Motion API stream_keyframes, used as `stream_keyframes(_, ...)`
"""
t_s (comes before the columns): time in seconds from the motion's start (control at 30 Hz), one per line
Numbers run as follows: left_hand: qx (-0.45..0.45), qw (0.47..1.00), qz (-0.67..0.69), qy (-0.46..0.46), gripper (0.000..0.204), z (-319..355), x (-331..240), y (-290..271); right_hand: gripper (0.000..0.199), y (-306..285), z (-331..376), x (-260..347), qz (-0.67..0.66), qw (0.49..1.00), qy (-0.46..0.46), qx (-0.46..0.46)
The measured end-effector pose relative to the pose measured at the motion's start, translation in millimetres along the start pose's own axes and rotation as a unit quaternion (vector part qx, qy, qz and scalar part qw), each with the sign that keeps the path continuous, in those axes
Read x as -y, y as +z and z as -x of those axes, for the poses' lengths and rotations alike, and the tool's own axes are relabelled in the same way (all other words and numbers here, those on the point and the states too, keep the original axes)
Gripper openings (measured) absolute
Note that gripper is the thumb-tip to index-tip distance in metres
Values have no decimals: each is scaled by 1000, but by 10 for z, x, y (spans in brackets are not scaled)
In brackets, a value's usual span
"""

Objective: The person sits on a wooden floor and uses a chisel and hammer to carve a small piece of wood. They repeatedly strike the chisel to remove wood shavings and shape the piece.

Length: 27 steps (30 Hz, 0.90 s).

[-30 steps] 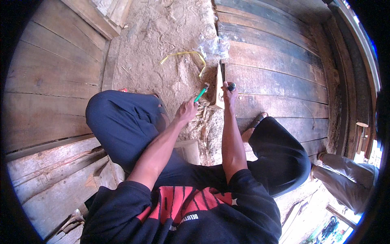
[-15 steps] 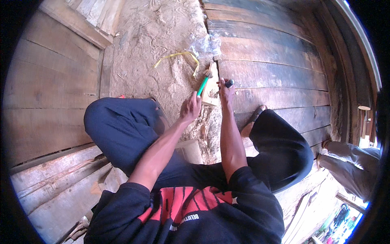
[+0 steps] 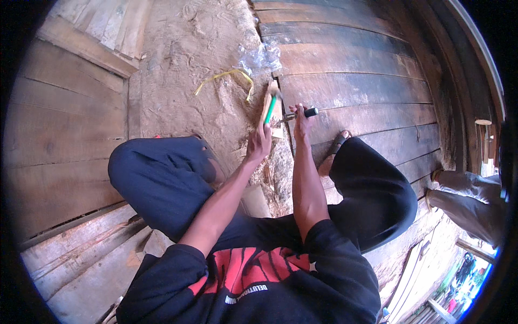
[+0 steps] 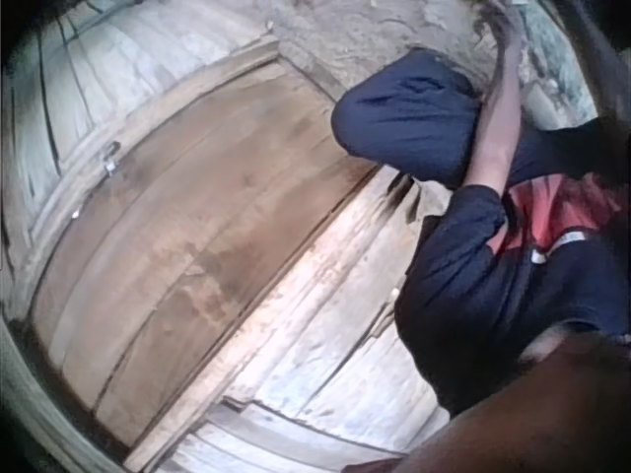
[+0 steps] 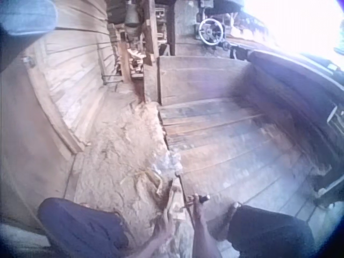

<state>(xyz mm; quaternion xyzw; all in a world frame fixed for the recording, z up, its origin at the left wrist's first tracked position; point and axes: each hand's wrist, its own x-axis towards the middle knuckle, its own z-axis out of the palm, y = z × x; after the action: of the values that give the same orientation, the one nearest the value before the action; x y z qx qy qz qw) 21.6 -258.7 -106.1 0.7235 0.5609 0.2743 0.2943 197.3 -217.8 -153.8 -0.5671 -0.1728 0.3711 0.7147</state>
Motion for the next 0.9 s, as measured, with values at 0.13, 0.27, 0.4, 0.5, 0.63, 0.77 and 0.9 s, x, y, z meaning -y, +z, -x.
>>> stream_keyframes(0.13,2,990,135,-53,30,-217,-441,-305,20,-31,23,42,9,1000,2,-5)
stream_keyframes(0.27,54,994,46,-79,30,139,224,24,21,-11,12,73,-42,999,14,-9)
stream_keyframes(0.4,118,985,-4,-124,31,245,481,125,21,-53,36,64,-40,999,15,7)
stream_keyframes(0.5,-17,998,-14,-64,31,159,229,65,22,-89,14,3,-38,999,26,8)
stream_keyframes(0.63,-51,994,70,-73,36,-43,68,-16,22,-81,-16,-12,-43,999,12,26)
stream_keyframes(0.77,84,991,18,-104,32,232,250,44,22,-29,-3,29,-26,999,25,23)
stream_keyframes(0.9,134,985,-44,-98,34,135,518,130,22,88,48,88,-4,1000,25,14)
